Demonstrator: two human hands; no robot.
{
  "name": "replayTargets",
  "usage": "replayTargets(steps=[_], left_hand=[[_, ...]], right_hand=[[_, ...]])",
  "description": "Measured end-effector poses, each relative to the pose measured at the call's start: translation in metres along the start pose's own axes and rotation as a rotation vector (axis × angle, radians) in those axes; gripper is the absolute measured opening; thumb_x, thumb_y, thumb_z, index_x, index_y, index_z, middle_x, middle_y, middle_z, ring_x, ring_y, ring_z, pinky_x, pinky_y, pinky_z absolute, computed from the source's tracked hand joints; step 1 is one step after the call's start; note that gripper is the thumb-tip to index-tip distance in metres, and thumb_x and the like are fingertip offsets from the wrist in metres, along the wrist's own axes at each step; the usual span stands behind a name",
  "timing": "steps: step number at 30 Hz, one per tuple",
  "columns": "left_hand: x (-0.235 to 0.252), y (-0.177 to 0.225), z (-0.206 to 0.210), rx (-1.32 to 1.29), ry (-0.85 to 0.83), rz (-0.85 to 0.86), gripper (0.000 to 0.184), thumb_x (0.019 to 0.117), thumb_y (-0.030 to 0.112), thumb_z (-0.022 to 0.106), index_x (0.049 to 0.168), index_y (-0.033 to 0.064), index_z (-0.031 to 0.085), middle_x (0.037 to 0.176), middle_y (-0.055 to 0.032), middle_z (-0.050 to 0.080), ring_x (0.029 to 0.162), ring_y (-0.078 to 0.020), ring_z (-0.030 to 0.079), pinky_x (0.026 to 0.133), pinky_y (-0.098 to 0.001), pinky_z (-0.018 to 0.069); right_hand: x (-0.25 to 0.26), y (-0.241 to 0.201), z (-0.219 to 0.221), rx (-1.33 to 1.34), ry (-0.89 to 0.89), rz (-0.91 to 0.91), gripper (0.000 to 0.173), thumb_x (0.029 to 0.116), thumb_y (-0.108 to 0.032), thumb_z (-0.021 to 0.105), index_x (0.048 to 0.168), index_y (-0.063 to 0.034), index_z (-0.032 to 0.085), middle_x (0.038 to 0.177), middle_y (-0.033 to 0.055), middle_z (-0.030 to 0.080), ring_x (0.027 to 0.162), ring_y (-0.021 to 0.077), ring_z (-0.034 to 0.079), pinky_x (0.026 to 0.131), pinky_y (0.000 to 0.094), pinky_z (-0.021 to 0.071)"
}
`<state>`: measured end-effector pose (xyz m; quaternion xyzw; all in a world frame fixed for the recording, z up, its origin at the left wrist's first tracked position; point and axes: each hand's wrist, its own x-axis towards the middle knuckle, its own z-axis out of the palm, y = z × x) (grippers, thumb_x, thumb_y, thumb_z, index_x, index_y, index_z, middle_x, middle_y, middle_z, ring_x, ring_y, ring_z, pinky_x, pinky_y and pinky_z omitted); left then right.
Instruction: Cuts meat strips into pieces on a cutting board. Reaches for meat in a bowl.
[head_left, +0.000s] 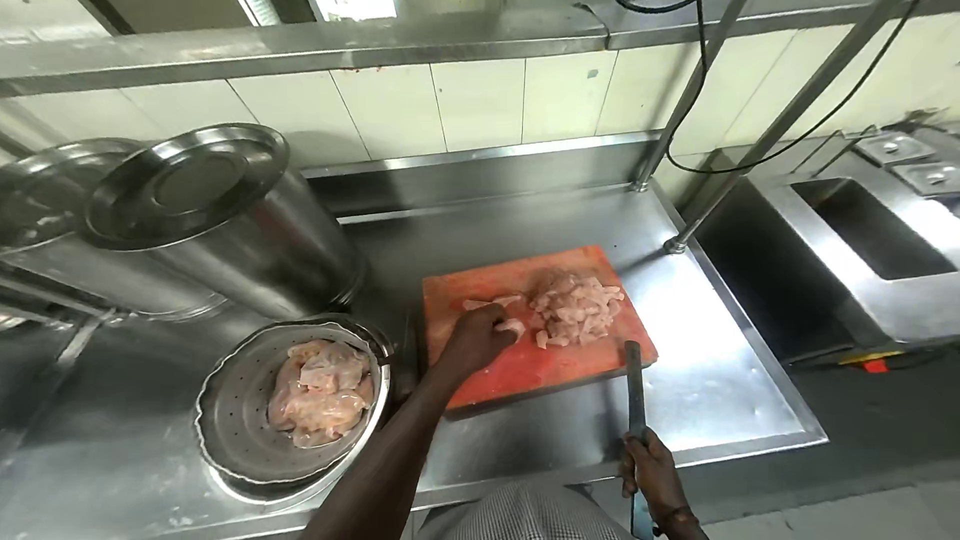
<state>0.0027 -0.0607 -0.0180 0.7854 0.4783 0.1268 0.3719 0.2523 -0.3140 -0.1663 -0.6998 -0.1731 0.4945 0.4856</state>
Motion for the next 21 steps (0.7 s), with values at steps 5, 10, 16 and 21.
replayTargets(steps=[5,10,16,21], left_hand=[[-0.019,-0.002,0.009,0.097,-0.079,-0.047,0.023,0.0928,0.022,0.075,0.107,0.0039,0.072,0.098,-0.0147,0.071,0.093,-0.0301,0.069,0.087,-0.0533,0.0564],[-0.047,-0.06,0.052,0.269,-0.118,-0.142,0.027,0.0938,0.024,0.072,0.115,0.0082,0.072,0.113,-0.0163,0.071,0.105,-0.0349,0.069,0.09,-0.0587,0.0556],[-0.047,-0.077,0.075,0.25,0.128,0.138,0.038,0.0851,0.02,0.081,0.121,0.0092,0.071,0.124,-0.0153,0.067,0.122,-0.0355,0.061,0.106,-0.0568,0.0483],[-0.025,-0.064,0.089,0.25,0.071,0.186,0.029,0.0955,0.02,0.069,0.121,0.0061,0.071,0.123,-0.0168,0.068,0.121,-0.0344,0.062,0.107,-0.0514,0.0483]], right_hand=[[-0.002,0.0,0.002,-0.016,0.024,-0.012,0.012,0.1085,-0.013,0.045,0.108,-0.0018,0.05,0.056,0.0053,0.046,0.036,0.018,0.047,0.035,0.0363,0.0487],[-0.01,-0.006,0.013,-0.307,-0.045,-0.117,0.023,0.1076,-0.021,0.05,0.116,-0.0018,0.057,0.06,0.0058,0.052,0.042,0.0184,0.052,0.041,0.0367,0.0518],[-0.019,-0.051,0.054,-0.923,-0.282,-0.194,0.032,0.1079,-0.03,0.048,0.13,-0.0088,0.058,0.08,0.0116,0.064,0.066,0.0266,0.065,0.065,0.0461,0.0564],[-0.028,-0.076,0.088,-1.283,-0.309,-0.12,0.034,0.1101,-0.033,0.04,0.133,-0.0117,0.053,0.093,0.0148,0.069,0.091,0.0338,0.071,0.082,0.0513,0.056]])
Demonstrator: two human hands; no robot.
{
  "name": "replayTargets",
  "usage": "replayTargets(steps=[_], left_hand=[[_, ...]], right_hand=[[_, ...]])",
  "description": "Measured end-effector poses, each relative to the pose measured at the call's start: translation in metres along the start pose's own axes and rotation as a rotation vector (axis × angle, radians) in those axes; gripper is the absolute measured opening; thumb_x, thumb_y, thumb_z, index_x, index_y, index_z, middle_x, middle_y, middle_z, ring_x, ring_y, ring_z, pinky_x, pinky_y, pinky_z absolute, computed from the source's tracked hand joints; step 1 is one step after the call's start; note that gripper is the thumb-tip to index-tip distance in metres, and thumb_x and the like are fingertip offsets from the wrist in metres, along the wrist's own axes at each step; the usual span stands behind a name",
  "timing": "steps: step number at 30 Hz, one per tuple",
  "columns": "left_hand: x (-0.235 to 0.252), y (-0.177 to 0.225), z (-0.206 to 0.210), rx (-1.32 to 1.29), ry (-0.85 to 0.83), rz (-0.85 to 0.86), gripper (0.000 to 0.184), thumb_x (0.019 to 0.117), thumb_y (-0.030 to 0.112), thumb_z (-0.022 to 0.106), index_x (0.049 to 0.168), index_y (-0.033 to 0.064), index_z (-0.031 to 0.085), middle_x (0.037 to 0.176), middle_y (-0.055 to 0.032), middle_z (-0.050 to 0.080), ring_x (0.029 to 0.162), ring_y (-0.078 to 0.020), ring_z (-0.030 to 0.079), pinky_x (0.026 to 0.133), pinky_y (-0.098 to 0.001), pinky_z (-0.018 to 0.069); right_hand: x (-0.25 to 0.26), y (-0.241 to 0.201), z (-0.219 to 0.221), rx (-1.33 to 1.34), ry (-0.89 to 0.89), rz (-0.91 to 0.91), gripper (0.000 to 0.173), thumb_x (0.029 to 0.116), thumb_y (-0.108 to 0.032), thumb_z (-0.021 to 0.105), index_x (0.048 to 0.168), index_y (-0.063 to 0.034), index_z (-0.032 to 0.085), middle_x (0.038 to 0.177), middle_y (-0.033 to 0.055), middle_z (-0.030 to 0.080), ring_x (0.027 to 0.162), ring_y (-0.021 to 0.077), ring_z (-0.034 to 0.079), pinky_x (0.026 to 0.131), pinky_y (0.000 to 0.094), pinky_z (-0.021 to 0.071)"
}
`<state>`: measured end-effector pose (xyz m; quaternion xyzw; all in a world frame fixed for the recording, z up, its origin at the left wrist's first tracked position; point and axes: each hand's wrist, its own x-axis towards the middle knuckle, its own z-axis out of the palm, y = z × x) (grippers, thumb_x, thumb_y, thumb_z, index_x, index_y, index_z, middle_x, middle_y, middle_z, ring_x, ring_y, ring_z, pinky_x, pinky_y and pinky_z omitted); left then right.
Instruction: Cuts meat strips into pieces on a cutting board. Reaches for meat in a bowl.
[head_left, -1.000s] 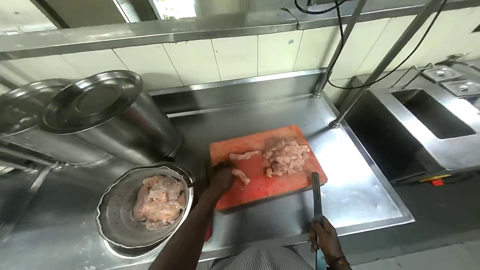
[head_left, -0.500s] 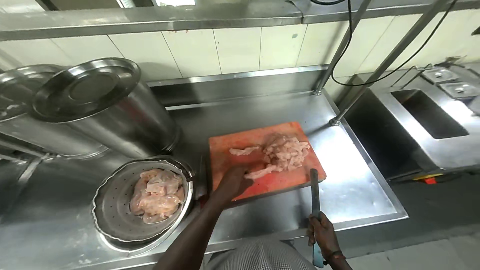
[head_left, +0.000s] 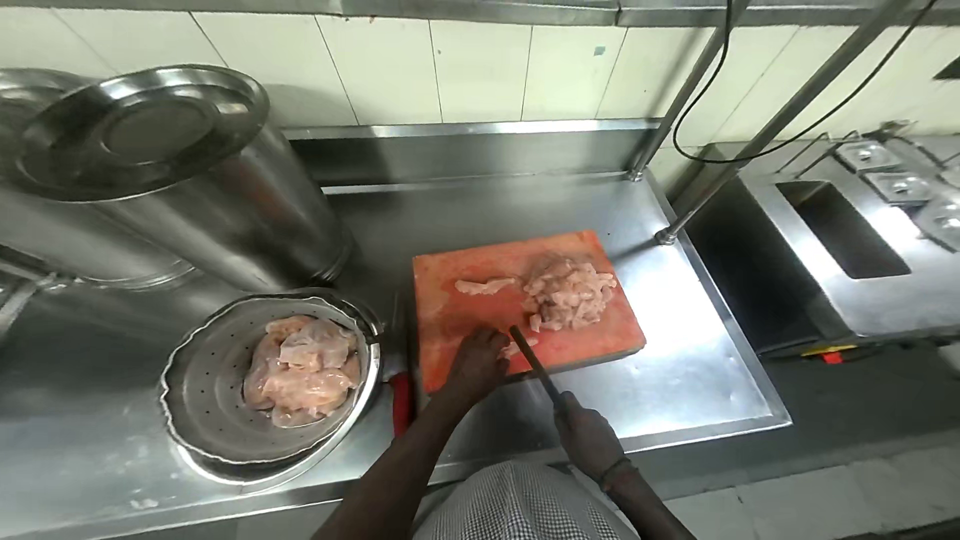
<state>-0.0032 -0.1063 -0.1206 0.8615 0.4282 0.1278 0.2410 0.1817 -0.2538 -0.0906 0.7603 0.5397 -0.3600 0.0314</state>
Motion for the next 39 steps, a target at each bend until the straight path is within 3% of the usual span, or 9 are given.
replayTargets(steps=[6,12,15,18,22,24,28,33,39], left_hand=[[0.016,-0.004,0.01,0.02,-0.041,0.017,0.023,0.0962,0.021,0.066,0.114,0.0084,0.074,0.121,-0.0136,0.069,0.12,-0.032,0.062,0.105,-0.0523,0.0486],[0.016,-0.002,0.014,0.024,0.003,0.019,0.02,0.0972,0.019,0.065,0.109,0.0068,0.075,0.12,-0.0136,0.071,0.119,-0.0325,0.064,0.105,-0.0509,0.0493],[0.015,0.002,0.013,0.035,0.036,-0.079,0.022,0.0987,0.02,0.064,0.111,0.0061,0.074,0.118,-0.0155,0.071,0.117,-0.0326,0.065,0.104,-0.0495,0.0508],[0.009,0.002,0.011,0.018,0.072,-0.138,0.023,0.0996,0.021,0.064,0.111,0.0035,0.073,0.112,-0.0177,0.071,0.113,-0.0336,0.067,0.101,-0.0494,0.053],[-0.009,-0.016,0.009,-0.101,0.129,-0.046,0.037,0.0935,0.027,0.075,0.122,0.0049,0.07,0.122,-0.0169,0.069,0.12,-0.0329,0.064,0.107,-0.05,0.0499],[-0.021,-0.022,0.01,-0.158,0.187,-0.018,0.037,0.0893,0.024,0.079,0.119,0.0046,0.07,0.121,-0.0161,0.067,0.118,-0.0319,0.063,0.106,-0.0499,0.0508],[-0.028,-0.03,0.018,-0.136,0.273,0.043,0.023,0.0877,0.017,0.078,0.107,0.0056,0.071,0.113,-0.0128,0.068,0.11,-0.0302,0.065,0.1,-0.0485,0.0532],[-0.022,-0.032,0.023,-0.102,0.295,0.065,0.019,0.0881,0.018,0.075,0.104,0.0082,0.074,0.107,-0.0103,0.07,0.108,-0.0276,0.066,0.1,-0.0471,0.053],[-0.022,-0.036,0.026,-0.097,0.299,0.086,0.017,0.0908,0.02,0.073,0.103,0.0083,0.074,0.112,-0.0108,0.071,0.112,-0.0288,0.066,0.103,-0.0485,0.0515]], right_hand=[[0.009,-0.024,-0.003,-0.158,-0.007,0.053,0.032,0.1103,-0.029,0.036,0.134,-0.0116,0.049,0.101,0.0159,0.07,0.098,0.0354,0.072,0.082,0.0515,0.0574],[0.045,-0.042,0.004,-0.165,0.047,0.048,0.035,0.1091,-0.028,0.04,0.137,-0.0101,0.049,0.106,0.0171,0.071,0.101,0.036,0.072,0.083,0.0523,0.0572],[0.038,-0.029,0.011,-0.168,0.037,0.057,0.038,0.1104,-0.029,0.035,0.143,-0.0133,0.046,0.105,0.0167,0.072,0.1,0.0361,0.072,0.083,0.0522,0.0571],[0.015,-0.004,0.024,-0.2,0.01,0.075,0.037,0.1102,-0.027,0.036,0.141,-0.01,0.047,0.107,0.0179,0.071,0.101,0.0367,0.071,0.085,0.052,0.057],[-0.009,0.011,0.021,-0.223,-0.047,0.106,0.037,0.1096,-0.026,0.035,0.14,-0.0088,0.047,0.11,0.019,0.071,0.105,0.0373,0.071,0.087,0.0522,0.0562],[-0.011,0.011,0.019,-0.214,0.008,0.068,0.037,0.11,-0.028,0.034,0.136,-0.0083,0.052,0.105,0.0185,0.071,0.102,0.0368,0.072,0.086,0.0519,0.0564],[-0.006,-0.008,0.013,-0.196,0.066,-0.02,0.034,0.1099,-0.028,0.035,0.131,-0.009,0.054,0.101,0.0164,0.072,0.097,0.0351,0.072,0.083,0.0503,0.0568],[0.0,-0.032,0.004,-0.239,-0.036,-0.003,0.034,0.1107,-0.028,0.034,0.135,-0.0109,0.051,0.105,0.017,0.07,0.102,0.0357,0.071,0.085,0.0508,0.0561],[0.033,-0.057,0.007,-0.251,-0.009,-0.021,0.038,0.1099,-0.028,0.035,0.142,-0.0128,0.047,0.104,0.0166,0.071,0.098,0.0365,0.072,0.081,0.053,0.0572]])
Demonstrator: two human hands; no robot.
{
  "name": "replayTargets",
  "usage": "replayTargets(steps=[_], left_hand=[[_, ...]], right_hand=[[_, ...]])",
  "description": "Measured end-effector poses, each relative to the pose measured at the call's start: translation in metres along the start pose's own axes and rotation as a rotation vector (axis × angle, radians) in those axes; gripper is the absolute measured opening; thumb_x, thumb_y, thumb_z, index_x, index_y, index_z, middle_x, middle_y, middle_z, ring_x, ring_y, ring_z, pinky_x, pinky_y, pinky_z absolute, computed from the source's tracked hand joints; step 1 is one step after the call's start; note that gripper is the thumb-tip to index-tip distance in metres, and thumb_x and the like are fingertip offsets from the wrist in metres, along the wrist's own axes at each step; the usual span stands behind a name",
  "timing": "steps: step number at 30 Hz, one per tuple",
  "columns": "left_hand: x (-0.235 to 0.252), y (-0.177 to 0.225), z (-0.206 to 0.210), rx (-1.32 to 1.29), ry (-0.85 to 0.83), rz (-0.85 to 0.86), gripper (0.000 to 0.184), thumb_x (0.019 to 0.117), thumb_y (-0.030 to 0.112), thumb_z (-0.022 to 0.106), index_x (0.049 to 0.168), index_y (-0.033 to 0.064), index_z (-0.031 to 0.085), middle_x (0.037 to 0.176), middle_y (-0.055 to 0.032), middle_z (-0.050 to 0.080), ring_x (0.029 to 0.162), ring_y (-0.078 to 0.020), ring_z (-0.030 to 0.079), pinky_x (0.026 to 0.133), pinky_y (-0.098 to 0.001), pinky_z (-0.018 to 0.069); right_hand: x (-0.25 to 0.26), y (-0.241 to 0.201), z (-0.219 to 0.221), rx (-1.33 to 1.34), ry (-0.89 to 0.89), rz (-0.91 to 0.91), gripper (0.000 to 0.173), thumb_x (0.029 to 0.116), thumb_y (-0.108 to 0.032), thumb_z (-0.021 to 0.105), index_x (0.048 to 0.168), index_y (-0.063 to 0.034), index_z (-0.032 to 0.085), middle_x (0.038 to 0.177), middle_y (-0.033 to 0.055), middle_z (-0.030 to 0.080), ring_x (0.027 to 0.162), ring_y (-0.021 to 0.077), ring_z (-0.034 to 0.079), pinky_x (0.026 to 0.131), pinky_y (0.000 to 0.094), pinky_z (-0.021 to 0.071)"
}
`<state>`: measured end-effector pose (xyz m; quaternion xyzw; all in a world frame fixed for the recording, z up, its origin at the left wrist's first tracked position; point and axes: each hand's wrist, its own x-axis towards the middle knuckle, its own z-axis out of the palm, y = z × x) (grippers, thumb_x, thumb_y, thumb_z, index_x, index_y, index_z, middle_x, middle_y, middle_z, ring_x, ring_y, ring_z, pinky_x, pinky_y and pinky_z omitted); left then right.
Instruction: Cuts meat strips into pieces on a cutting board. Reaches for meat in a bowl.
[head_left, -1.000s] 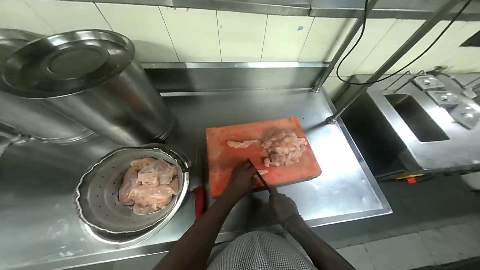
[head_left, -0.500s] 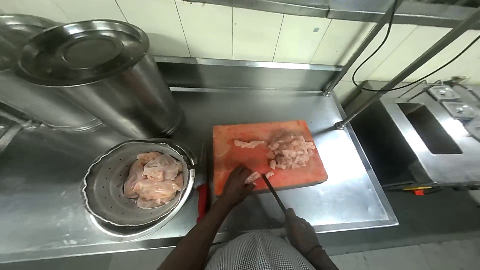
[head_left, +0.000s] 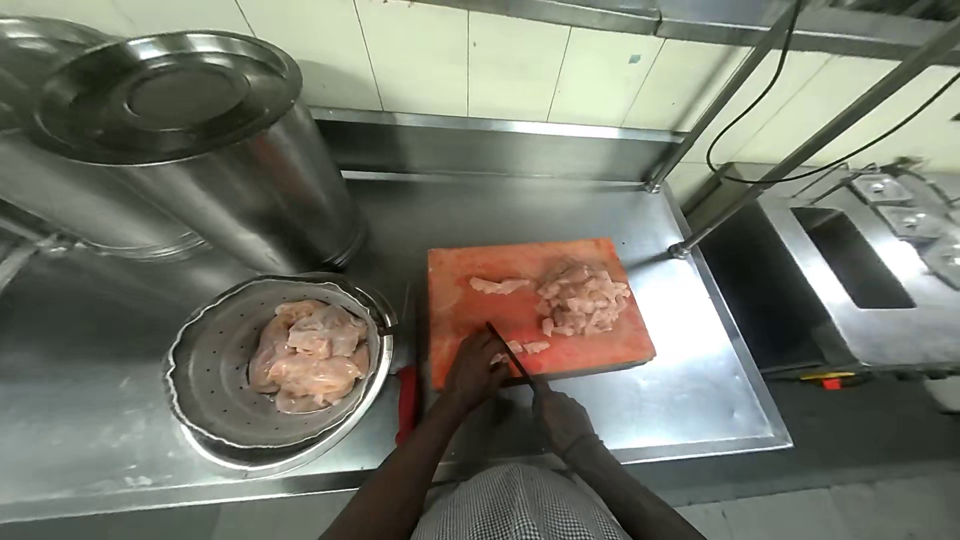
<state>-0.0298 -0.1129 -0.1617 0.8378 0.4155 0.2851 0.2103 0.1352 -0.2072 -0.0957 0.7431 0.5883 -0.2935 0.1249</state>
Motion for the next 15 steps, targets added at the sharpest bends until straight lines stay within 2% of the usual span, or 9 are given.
replayTargets(steps=[2,4,8,10,12,15], left_hand=[[0.0,0.001,0.0,0.009,-0.019,-0.038,0.019,0.0923,0.021,0.072,0.106,0.0078,0.075,0.115,-0.0114,0.071,0.116,-0.0291,0.065,0.106,-0.048,0.0498],[-0.001,0.002,0.0,0.02,0.005,-0.063,0.017,0.0925,0.019,0.072,0.105,0.0083,0.075,0.113,-0.011,0.072,0.114,-0.0289,0.066,0.105,-0.048,0.0505],[-0.003,0.006,0.0,-0.016,0.092,-0.093,0.015,0.0907,0.015,0.074,0.102,0.006,0.075,0.104,-0.0127,0.071,0.105,-0.0301,0.067,0.097,-0.0489,0.0546],[-0.004,0.005,-0.004,-0.081,0.076,-0.139,0.023,0.0899,0.015,0.076,0.109,0.0029,0.073,0.11,-0.0157,0.07,0.11,-0.0328,0.066,0.099,-0.0497,0.0539],[-0.008,0.006,-0.013,-0.169,0.005,-0.213,0.033,0.0903,0.018,0.077,0.119,0.0027,0.069,0.123,-0.0174,0.067,0.122,-0.0334,0.061,0.106,-0.0496,0.0502],[-0.018,0.006,-0.02,-0.183,0.012,-0.204,0.028,0.0869,0.012,0.079,0.111,0.003,0.069,0.119,-0.0158,0.066,0.115,-0.0306,0.063,0.099,-0.0478,0.0545]], right_hand=[[0.009,-0.004,0.001,0.017,-0.01,-0.002,0.036,0.1105,-0.028,0.035,0.14,-0.0116,0.048,0.108,0.0176,0.071,0.102,0.0371,0.071,0.084,0.0533,0.0566],[0.008,0.001,0.005,0.018,-0.013,-0.009,0.037,0.1104,-0.028,0.035,0.141,-0.0124,0.046,0.107,0.0169,0.071,0.101,0.0363,0.071,0.084,0.0525,0.0567],[-0.014,0.031,0.027,0.017,-0.05,0.017,0.036,0.1101,-0.029,0.037,0.14,-0.0103,0.047,0.107,0.0185,0.07,0.101,0.0373,0.071,0.085,0.0529,0.0568],[-0.026,0.046,0.034,0.02,-0.09,0.041,0.038,0.1085,-0.029,0.041,0.141,-0.0095,0.045,0.109,0.0198,0.07,0.103,0.0386,0.071,0.087,0.0542,0.0561],[-0.033,0.058,0.037,0.036,-0.092,0.039,0.04,0.1095,-0.031,0.037,0.141,-0.0095,0.047,0.107,0.0199,0.071,0.104,0.039,0.07,0.088,0.0548,0.0553],[-0.039,0.058,0.033,0.083,-0.027,0.0,0.039,0.1104,-0.031,0.034,0.137,-0.0091,0.052,0.103,0.0186,0.072,0.101,0.0377,0.071,0.087,0.0535,0.0553]])
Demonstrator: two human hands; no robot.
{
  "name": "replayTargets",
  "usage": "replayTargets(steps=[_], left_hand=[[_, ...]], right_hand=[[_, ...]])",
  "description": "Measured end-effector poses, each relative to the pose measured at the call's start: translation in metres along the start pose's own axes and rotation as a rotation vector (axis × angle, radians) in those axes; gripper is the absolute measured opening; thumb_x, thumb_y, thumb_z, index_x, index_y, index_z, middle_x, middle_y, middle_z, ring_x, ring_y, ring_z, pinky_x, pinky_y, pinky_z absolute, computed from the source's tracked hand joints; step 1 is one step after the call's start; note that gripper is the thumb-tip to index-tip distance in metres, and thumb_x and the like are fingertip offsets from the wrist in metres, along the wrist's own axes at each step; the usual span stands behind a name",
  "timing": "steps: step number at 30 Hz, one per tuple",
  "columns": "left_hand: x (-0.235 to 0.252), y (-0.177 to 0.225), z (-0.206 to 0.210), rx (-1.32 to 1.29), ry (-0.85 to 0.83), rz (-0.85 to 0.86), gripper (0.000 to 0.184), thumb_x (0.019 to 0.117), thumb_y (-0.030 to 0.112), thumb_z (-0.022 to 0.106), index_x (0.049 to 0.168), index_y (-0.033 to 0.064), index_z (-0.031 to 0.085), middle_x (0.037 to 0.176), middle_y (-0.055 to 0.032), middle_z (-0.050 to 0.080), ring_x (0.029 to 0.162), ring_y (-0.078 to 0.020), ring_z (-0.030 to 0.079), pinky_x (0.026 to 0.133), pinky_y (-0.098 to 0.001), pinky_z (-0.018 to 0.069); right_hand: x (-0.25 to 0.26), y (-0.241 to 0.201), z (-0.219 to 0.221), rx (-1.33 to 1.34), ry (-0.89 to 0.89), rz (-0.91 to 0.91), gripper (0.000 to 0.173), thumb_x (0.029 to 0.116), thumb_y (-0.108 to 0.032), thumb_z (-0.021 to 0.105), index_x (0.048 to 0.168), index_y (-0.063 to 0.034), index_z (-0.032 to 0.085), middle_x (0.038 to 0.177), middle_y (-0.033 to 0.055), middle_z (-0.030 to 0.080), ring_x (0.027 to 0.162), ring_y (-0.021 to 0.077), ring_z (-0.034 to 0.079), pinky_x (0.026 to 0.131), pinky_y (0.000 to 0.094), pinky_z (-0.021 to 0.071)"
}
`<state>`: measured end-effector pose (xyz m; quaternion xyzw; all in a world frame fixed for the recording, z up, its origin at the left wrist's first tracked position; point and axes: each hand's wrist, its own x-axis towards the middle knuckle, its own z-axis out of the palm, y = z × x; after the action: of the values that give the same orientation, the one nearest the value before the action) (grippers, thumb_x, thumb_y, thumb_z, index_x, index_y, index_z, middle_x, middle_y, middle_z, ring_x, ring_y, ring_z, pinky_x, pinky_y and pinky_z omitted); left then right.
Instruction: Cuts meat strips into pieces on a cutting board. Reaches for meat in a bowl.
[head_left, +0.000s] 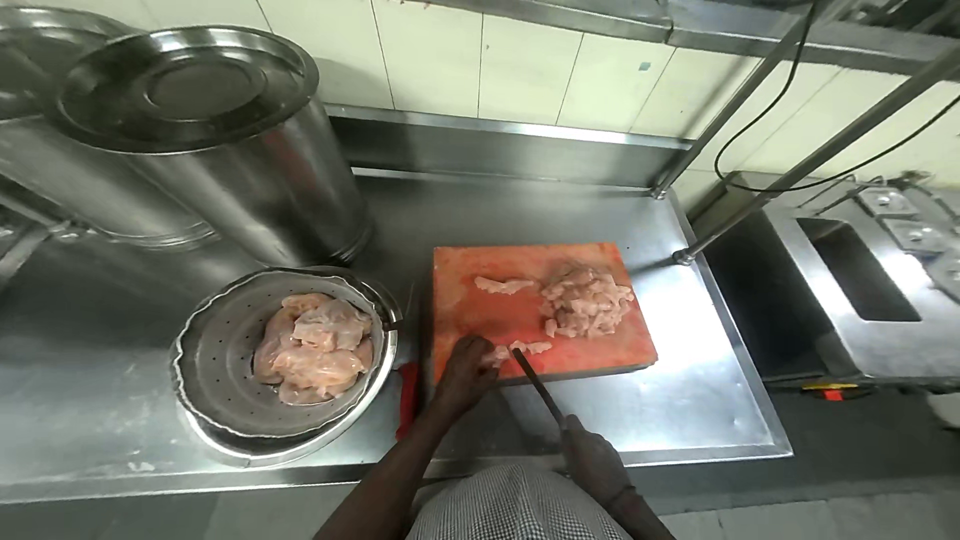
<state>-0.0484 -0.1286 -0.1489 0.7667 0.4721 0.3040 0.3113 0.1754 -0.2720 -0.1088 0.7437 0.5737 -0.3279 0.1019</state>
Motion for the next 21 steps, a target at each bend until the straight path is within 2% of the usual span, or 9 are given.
replayTargets(steps=[3,7,11,15,17,21], left_hand=[[-0.005,-0.004,0.002,0.008,0.048,0.057,0.021,0.0861,0.007,0.078,0.105,0.0033,0.07,0.114,-0.0138,0.067,0.11,-0.029,0.064,0.096,-0.0466,0.0551],[-0.005,-0.003,0.003,0.041,0.041,0.062,0.016,0.0903,0.01,0.075,0.105,0.0048,0.071,0.113,-0.0124,0.067,0.109,-0.0281,0.064,0.096,-0.0457,0.055],[-0.004,-0.003,0.002,0.06,0.022,0.06,0.017,0.0884,0.009,0.076,0.105,0.0046,0.073,0.114,-0.0147,0.067,0.109,-0.0306,0.064,0.096,-0.048,0.0551],[0.001,-0.013,0.009,0.07,0.041,0.091,0.014,0.0889,0.012,0.075,0.101,0.0052,0.074,0.11,-0.013,0.069,0.109,-0.0294,0.065,0.099,-0.0469,0.0535],[0.002,-0.011,0.01,0.078,0.048,0.085,0.013,0.0882,0.012,0.076,0.099,0.0055,0.074,0.109,-0.0127,0.069,0.108,-0.0291,0.065,0.099,-0.0463,0.0535],[0.001,-0.005,0.01,0.109,0.082,0.048,0.011,0.0889,0.012,0.075,0.098,0.0062,0.074,0.107,-0.0128,0.07,0.108,-0.0303,0.065,0.098,-0.0472,0.054]], right_hand=[[0.0,-0.018,-0.011,0.016,0.009,-0.035,0.037,0.1108,-0.029,0.035,0.136,-0.0086,0.052,0.104,0.0179,0.071,0.102,0.0365,0.07,0.088,0.0521,0.0548],[0.001,-0.04,-0.026,-0.05,-0.033,-0.041,0.036,0.1109,-0.03,0.034,0.137,-0.0102,0.051,0.104,0.0169,0.07,0.102,0.0359,0.07,0.087,0.0518,0.0554],[0.008,-0.054,-0.029,-0.097,-0.047,-0.038,0.035,0.1107,-0.029,0.035,0.136,-0.0114,0.05,0.103,0.0172,0.07,0.1,0.0362,0.071,0.085,0.0526,0.0566],[0.031,-0.077,-0.032,-0.09,-0.02,-0.057,0.037,0.11,-0.028,0.037,0.141,-0.0118,0.049,0.106,0.018,0.071,0.101,0.0369,0.071,0.084,0.0535,0.0562],[0.047,-0.087,-0.03,-0.078,0.011,-0.085,0.033,0.1093,-0.026,0.04,0.136,-0.0097,0.051,0.109,0.0181,0.07,0.103,0.0367,0.071,0.085,0.0533,0.0567],[0.054,-0.083,-0.024,-0.064,0.011,-0.093,0.033,0.1093,-0.027,0.04,0.137,-0.0101,0.05,0.11,0.0178,0.07,0.103,0.0366,0.071,0.084,0.0534,0.0567]])
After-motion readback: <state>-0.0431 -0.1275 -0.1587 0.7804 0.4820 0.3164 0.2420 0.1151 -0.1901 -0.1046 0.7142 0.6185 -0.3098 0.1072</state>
